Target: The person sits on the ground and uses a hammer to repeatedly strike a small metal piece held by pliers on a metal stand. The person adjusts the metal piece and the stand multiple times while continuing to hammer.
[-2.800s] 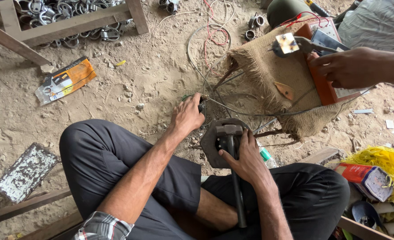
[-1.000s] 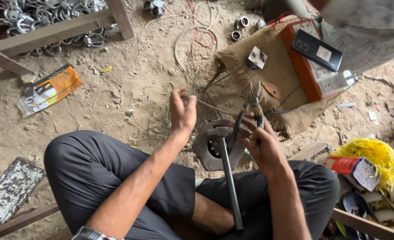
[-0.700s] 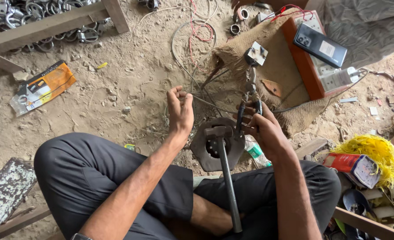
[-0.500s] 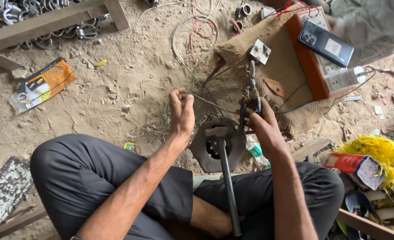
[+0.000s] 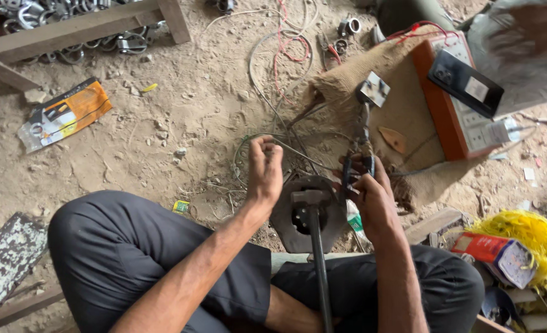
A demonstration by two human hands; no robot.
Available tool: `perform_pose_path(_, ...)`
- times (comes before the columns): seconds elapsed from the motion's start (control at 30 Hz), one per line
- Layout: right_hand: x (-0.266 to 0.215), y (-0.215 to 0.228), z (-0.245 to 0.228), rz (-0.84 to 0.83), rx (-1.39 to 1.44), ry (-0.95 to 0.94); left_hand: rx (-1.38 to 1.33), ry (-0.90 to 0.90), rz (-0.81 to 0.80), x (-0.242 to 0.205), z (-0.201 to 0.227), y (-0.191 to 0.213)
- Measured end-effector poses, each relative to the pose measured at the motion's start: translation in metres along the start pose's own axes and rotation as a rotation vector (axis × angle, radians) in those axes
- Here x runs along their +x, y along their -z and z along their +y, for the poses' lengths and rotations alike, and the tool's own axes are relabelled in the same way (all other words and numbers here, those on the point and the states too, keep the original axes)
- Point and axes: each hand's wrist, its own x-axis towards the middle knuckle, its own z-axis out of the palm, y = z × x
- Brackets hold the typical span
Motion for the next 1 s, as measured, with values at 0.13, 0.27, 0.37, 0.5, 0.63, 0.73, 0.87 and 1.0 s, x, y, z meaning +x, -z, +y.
perform_pose_path(0.13, 0.005, 0.002, 0.003, -0.005, -0.195, 0.062, 0.034, -0.062, 0.007, -0.005, 0.007, -0.006)
perform_pose_path(0.27, 0.007, 0.001, 0.007, 0.123, -0.171, -0.039, 0.011, 0.089, -0.056, -0.010, 0.012, -0.008)
perform_pose_path(0.37, 0.014, -0.001, 0.012, 0.117, -0.160, -0.073, 0.045, 0.026, -0.046, -0.008, 0.014, -0.010)
perform_pose_path(0.5, 0.025, 0.004, 0.021, 0.106, -0.112, -0.136, 0.038, -0.048, -0.045, -0.007, 0.013, -0.014)
perform_pose_path(0.63, 0.031, 0.015, 0.028, 0.088, -0.160, -0.065, 0.043, -0.043, -0.066, -0.008, 0.013, -0.015)
perform_pose_path(0.73, 0.031, 0.020, 0.032, 0.095, -0.175, -0.009, 0.033, -0.026, -0.077, -0.009, 0.014, -0.015)
perform_pose_path(0.87, 0.027, 0.015, 0.033, 0.120, -0.272, 0.072, 0.000, 0.008, -0.078, -0.007, 0.014, -0.012)
perform_pose_path(1.0, 0.020, 0.012, 0.028, 0.064, -0.296, 0.193, -0.012, -0.085, -0.060, -0.005, 0.010, -0.013)
